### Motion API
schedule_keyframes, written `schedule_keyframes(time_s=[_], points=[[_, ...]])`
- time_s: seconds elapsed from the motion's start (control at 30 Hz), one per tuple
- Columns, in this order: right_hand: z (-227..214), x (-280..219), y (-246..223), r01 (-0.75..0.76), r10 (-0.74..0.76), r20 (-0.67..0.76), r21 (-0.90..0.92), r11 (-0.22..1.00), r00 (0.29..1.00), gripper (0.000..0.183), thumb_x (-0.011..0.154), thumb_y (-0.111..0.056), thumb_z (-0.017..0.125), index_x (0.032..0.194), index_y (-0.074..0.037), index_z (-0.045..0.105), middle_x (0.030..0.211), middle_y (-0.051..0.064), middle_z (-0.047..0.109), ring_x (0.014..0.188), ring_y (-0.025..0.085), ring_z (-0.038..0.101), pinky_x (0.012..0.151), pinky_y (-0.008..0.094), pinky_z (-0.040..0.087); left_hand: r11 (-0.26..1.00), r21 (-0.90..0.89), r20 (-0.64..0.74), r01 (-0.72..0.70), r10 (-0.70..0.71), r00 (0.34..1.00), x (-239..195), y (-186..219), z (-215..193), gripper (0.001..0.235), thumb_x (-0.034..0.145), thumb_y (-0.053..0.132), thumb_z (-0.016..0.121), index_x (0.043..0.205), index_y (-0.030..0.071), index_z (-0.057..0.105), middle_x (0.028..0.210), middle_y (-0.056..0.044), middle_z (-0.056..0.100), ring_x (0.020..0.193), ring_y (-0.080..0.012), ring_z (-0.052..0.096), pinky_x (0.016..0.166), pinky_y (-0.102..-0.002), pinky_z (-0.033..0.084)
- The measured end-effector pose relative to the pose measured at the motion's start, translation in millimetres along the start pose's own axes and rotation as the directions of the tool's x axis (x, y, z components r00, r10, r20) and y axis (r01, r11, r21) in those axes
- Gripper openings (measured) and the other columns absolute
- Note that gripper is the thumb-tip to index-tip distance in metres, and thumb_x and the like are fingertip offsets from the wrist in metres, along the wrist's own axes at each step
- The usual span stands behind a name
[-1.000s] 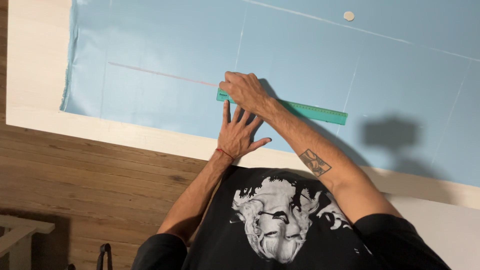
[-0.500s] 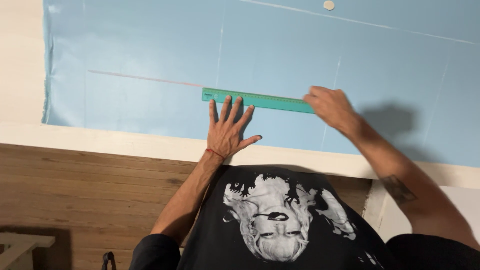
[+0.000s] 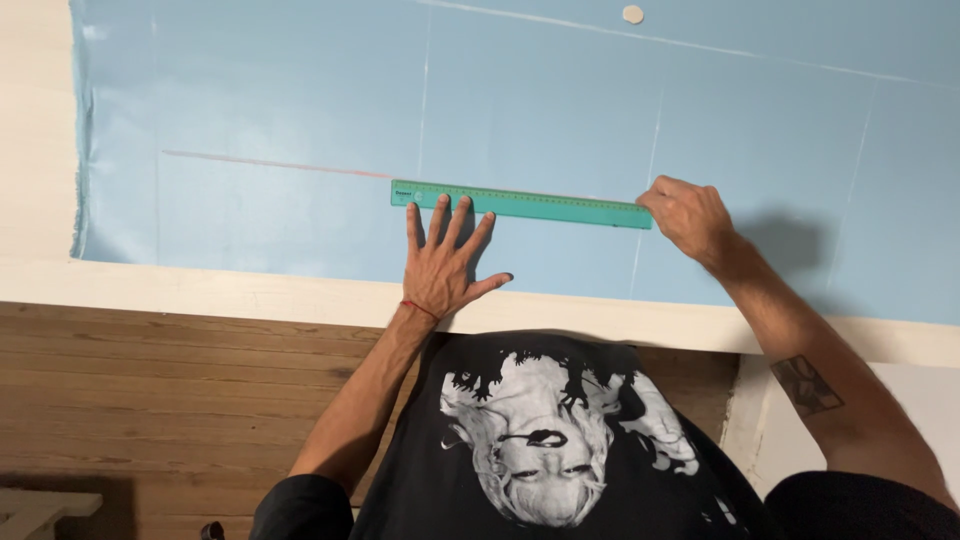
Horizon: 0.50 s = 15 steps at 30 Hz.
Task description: Marking lines on a large sheet of material using a ruler and chalk
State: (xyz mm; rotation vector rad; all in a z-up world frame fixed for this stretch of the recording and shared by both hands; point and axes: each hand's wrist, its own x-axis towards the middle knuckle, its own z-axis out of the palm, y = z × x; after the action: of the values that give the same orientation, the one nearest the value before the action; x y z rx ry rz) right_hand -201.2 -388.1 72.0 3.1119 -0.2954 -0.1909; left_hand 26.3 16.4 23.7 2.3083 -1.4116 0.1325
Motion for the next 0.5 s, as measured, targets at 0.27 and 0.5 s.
schedule_keyframes(time_s=[0.27,0.5], points=[[9.7,7.7,38.1,-0.069,0.149,-0.17,0.407,0.911,0.974,0.014,0.114,-0.02,0.092,0.124,-0.028,0.086,0.112,-0.013,0.077,0.109,0.011,0.079,0.099,0.029,0.066,1.0,-0.012,-0.027,-0.002,0.001,1.0,2.0,-3.2,-0.1,0.099,0.1,0.1,0.052,0.171,0.033,0.063,0.176,-0.015,0.058,0.172,-0.0441,0.042,0.138,-0.085,0.012],[13.6,30.9,-26.6,-0.019,0.137,-0.185,0.53,0.848,0.973,0.015,0.113,-0.015,0.087,0.126,-0.023,0.089,0.12,-0.003,0.08,0.106,0.022,0.082,0.094,0.037,0.067,1.0,-0.001,0.009,0.011,-0.011,1.0,2.0,1.1,-1.8,0.098,0.1,0.099,0.052,0.172,0.034,0.062,0.175,-0.014,0.058,0.171,-0.0435,0.043,0.139,-0.084,0.014]])
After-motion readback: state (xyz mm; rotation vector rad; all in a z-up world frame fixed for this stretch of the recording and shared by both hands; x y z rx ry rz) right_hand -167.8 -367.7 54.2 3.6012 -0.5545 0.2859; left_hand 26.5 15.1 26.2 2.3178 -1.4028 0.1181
